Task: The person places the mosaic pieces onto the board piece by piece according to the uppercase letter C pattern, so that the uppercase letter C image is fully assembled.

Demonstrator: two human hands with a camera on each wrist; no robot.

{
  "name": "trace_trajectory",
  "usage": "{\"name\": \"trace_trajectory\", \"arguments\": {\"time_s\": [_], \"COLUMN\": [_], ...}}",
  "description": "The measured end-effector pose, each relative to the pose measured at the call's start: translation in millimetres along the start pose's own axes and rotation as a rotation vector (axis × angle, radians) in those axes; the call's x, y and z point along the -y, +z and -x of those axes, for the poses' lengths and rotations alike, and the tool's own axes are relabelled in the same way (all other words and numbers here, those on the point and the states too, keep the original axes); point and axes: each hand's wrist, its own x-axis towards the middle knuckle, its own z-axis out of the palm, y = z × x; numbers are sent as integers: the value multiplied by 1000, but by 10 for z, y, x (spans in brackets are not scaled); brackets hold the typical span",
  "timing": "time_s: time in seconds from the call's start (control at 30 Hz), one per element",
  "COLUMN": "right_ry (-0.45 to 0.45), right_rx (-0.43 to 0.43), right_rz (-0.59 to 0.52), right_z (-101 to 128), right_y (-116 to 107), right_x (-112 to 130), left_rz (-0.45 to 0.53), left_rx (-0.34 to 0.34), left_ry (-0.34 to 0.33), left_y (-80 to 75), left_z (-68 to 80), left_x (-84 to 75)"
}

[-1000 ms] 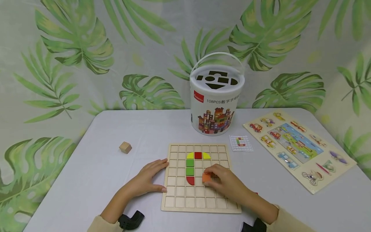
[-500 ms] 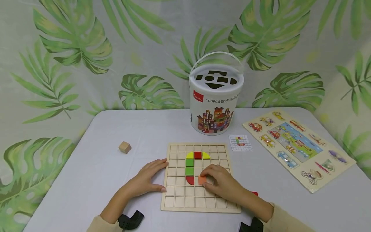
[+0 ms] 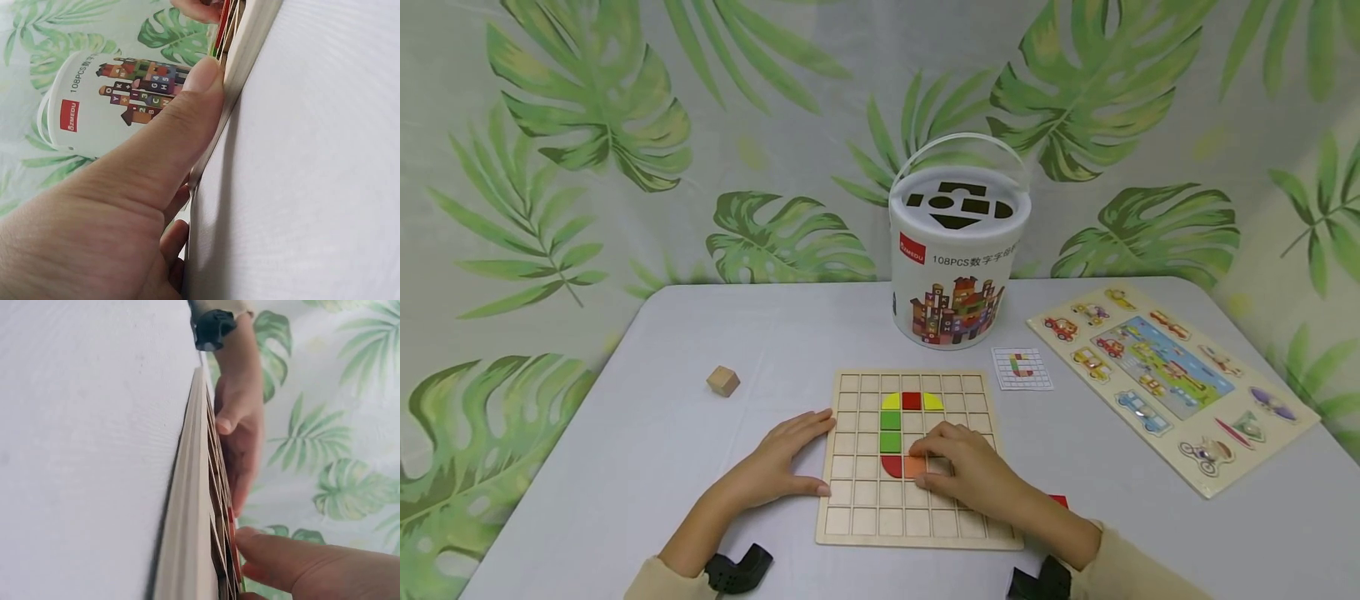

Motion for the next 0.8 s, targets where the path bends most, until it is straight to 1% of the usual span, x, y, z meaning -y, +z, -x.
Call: {"name": "trace_trajectory", "arguments": {"time_s": [0.1,0.17,0.23,0.3,0.43,0.53,0.63,0.8], "right_ry": [34,56,65,80,65,26,1,-1], "right_rx": [64,84,79,53,-20,-79,-121,-152], "right_rz": [-44,-78,-105,-101,-45,26,88,165], "right_z": [14,36,68,114,264,410,565,811], "right_y": [-92,-177,-272,-372,-556,-649,-697,-710], "right_x": [7,12,21,33,28,-14,-87,-238], "left_rz": [1,-2,-1,-3,-6,-4,0,-5], "left_rx": [2,3,3,2,0,0,3,2], "left_ry": [0,0,1,-1,-1,-2,-4,-2], "left_y": [3,5,4,1,-2,-4,-4,0], "left_z": [1,3,4,5,6,9,8,5], "left_x": [4,8,9,11,12,12,9,8]}}
